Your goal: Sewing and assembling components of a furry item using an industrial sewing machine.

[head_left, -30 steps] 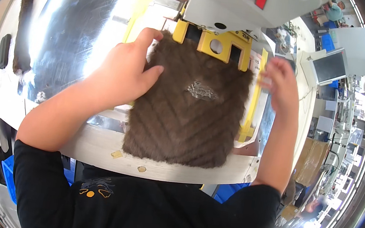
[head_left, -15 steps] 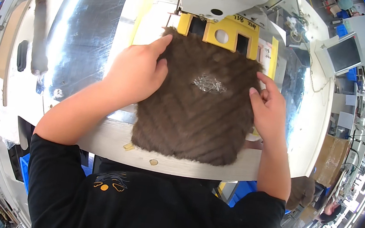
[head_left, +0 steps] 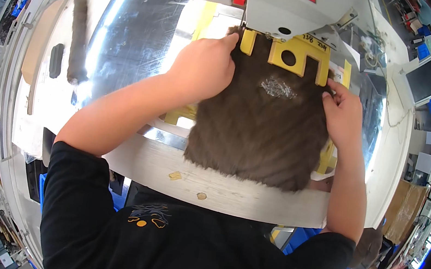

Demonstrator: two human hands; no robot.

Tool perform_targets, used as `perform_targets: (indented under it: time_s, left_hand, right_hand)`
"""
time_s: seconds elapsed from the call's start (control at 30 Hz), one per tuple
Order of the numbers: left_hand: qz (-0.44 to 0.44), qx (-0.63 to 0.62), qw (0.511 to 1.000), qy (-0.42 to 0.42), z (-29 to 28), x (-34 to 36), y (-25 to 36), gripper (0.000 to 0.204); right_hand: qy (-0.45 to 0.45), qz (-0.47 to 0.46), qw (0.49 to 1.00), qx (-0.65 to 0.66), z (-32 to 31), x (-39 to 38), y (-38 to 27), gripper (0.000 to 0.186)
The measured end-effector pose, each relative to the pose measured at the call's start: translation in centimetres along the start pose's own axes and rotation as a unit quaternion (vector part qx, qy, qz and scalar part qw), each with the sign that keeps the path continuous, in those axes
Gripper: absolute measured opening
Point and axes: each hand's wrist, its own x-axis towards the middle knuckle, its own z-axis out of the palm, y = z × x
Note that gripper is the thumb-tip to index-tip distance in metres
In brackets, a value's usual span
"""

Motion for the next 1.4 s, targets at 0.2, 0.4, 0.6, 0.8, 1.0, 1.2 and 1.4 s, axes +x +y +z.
perform_targets:
  time_s: [0.2,0.4,0.6,0.8,1.0,1.2,1.4]
  left_hand:
    - [0.013,0.001,1.0,0.007,0.1,1.3,-0.3,0.045]
    - [-0.005,-0.013,1.0,-0.004,-0.5,1.2,-1.1,0.045]
    - [0.018,0.056,0.997,-0.044,-0.1,1.4,-1.2,0.043]
    - [0.07,0.088,0.994,-0.005,1.0,0.2,-1.9,0.042]
    - [0.102,0.073,0.992,0.023,1.6,0.7,-1.8,0.04]
    - [0.088,0.044,0.993,0.059,1.5,1.0,-1.9,0.039]
    - [0.07,0.075,0.994,0.034,1.0,0.9,-1.7,0.036]
  right_hand:
    - [0.011,0.02,1.0,0.005,0.5,0.6,-0.1,0.037]
    - [0.02,0.037,0.999,0.005,0.8,0.6,-0.9,0.061]
    - [0.024,-0.004,0.999,-0.034,1.3,0.7,-0.3,0.052]
    - [0.025,-0.011,0.997,-0.078,1.2,0.0,-1.8,0.04]
    - [0.044,-0.005,0.996,-0.075,1.2,-0.3,-1.2,0.036]
    - [0.052,-0.036,0.995,-0.076,1.4,0.2,-1.7,0.031]
    - [0.048,-0.06,0.993,-0.088,1.4,0.1,-1.0,0.016]
